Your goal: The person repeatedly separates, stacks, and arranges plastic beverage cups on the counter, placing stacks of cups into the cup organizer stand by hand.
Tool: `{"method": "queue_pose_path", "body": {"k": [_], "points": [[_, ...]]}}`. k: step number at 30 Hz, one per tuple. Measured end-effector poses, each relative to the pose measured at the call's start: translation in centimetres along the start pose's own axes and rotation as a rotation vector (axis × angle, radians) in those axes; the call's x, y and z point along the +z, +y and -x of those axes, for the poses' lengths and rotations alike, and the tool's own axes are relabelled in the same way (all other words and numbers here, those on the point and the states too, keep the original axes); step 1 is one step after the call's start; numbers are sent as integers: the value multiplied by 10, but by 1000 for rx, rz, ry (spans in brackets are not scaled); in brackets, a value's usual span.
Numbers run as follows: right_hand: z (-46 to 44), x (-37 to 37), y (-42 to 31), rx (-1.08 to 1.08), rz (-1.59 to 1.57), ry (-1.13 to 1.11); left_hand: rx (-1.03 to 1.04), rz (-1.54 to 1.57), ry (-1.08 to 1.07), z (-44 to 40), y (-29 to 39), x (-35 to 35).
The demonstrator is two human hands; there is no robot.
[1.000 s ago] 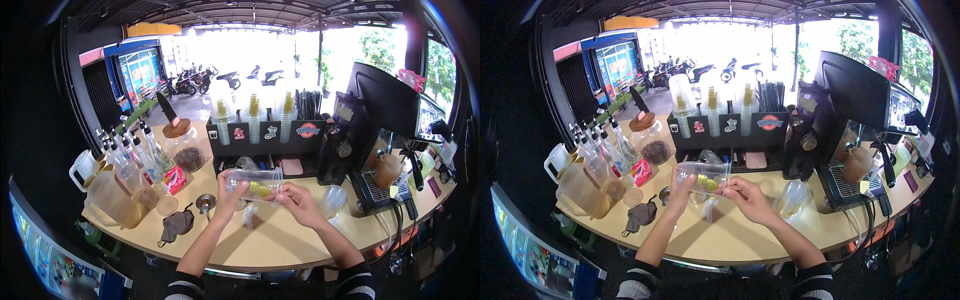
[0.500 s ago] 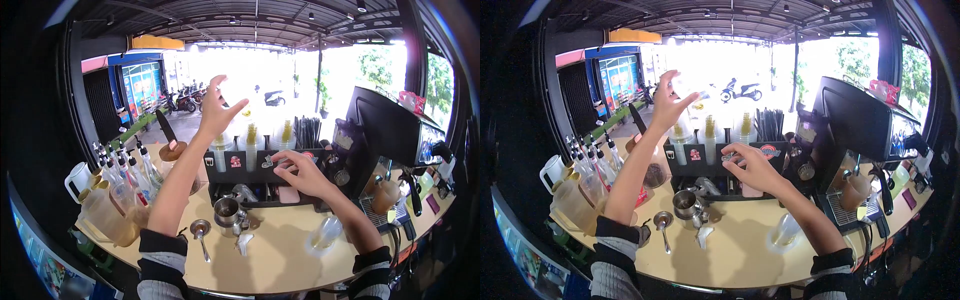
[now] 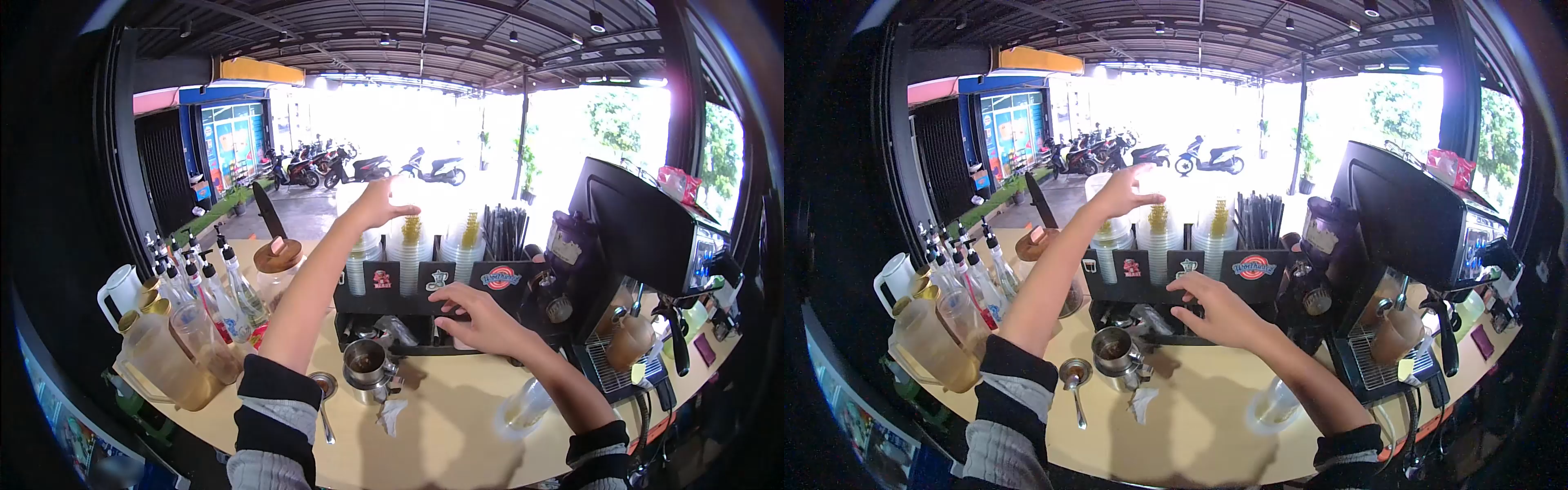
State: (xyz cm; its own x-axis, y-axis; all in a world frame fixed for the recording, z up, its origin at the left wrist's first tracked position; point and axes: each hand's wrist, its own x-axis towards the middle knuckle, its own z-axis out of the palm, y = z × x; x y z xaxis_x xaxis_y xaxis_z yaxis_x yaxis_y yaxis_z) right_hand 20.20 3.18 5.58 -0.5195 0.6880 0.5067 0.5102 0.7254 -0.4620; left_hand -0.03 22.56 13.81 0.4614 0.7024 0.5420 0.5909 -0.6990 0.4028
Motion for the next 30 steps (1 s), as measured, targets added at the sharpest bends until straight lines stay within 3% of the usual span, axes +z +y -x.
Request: {"method": "queue_pose_path", "body": {"k": [7, 10, 12, 17, 21, 23, 25, 27, 29, 30], "points": [[10, 12, 9, 3, -48, -24, -1, -54, 35, 11, 13, 5], [21, 10, 3, 46, -18, -59, -86, -315, 100, 25, 27, 14], [33, 4, -10, 19, 85, -36, 298, -460, 478, 41, 26, 28], [78, -11, -28, -21, 121, 150, 472, -149, 470, 122, 93, 55], [130, -14, -34, 5, 219, 392, 643, 46, 276, 175, 107, 104], [161, -12, -26, 27, 212, 549, 548, 179, 106, 205, 105, 136], [194, -1, -17, 235, 110, 759, 513, 248, -40, 226, 103, 165], [229, 19, 2, 302, 115, 746, 427, 326, -117, 244, 112, 196], [244, 40, 6, 447, 54, 883, 341, 410, -250, 253, 115, 227], [253, 46, 10, 505, 26, 813, 273, 511, -281, 257, 121, 237]]}}
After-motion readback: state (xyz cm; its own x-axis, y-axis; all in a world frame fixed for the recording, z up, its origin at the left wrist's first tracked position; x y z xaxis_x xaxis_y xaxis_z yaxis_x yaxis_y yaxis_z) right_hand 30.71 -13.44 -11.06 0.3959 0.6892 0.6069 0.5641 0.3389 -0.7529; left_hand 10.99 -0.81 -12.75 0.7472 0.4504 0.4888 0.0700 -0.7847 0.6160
